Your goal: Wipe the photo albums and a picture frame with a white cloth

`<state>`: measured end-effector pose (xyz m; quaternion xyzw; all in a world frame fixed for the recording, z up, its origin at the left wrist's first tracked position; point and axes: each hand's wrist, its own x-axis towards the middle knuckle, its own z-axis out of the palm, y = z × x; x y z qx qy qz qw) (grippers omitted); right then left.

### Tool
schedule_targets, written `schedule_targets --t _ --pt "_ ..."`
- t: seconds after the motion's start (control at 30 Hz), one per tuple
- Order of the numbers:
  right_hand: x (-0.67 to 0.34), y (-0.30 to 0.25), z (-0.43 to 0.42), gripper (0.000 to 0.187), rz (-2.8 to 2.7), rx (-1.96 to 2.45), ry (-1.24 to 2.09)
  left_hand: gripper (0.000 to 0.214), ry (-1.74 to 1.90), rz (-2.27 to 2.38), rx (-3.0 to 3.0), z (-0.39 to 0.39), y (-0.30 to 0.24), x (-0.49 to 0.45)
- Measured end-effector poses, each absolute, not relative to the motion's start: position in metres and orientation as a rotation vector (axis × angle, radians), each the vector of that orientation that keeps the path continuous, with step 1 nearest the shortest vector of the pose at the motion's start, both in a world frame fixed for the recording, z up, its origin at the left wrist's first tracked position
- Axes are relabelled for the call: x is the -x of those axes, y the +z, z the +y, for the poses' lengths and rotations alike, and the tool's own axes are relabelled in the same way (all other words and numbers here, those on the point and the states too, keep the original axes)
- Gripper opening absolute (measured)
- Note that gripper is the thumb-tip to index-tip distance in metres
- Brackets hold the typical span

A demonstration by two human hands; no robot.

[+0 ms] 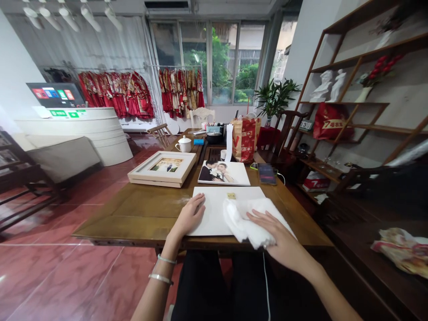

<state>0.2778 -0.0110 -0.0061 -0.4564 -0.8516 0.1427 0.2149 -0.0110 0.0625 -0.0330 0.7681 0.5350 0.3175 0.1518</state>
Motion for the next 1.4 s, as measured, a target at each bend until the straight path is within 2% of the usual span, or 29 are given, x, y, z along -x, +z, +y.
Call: schedule_targets --t 0.17,0.3,0.47,0.77,0.9,1.13,1.27,1.4 --pt "-0.275 -0.004 0.052 0.057 -2.163 1.596 0.453 0.039 0.922 1.530 -2.206 0.063 -0.034 0.012" --pt "-0.270 0.002 0.093 0.050 -2.097 1.716 0.379 0.039 0.926 1.528 -2.203 0.064 -0.035 0.012" --pt "-0.259 0.000 0.092 0.052 -2.130 1.680 0.304 0.039 0.937 1.527 -2.190 0.064 -0.036 0.012" --pt "-0.268 -0.012 -0.011 0.075 -2.329 1.305 0.286 0.039 0.916 1.542 -2.179 0.062 -0.033 0.011" --pt "-0.282 -0.017 -0.007 0.069 -2.224 1.444 0.296 0.039 0.926 1.534 -2.188 0.063 -0.035 0.012" --pt "-0.271 -0.008 0.066 0.050 -2.102 1.734 0.241 0.039 0.933 1.521 -2.201 0.063 -0.036 0.013" --pt "-0.256 -0.001 0.097 0.048 -2.098 1.757 0.200 0.038 0.925 1.526 -2.202 0.063 -0.034 0.013" --pt "-0.245 -0.003 0.091 0.049 -2.100 1.760 0.174 0.038 0.928 1.522 -2.205 0.063 -0.034 0.012"
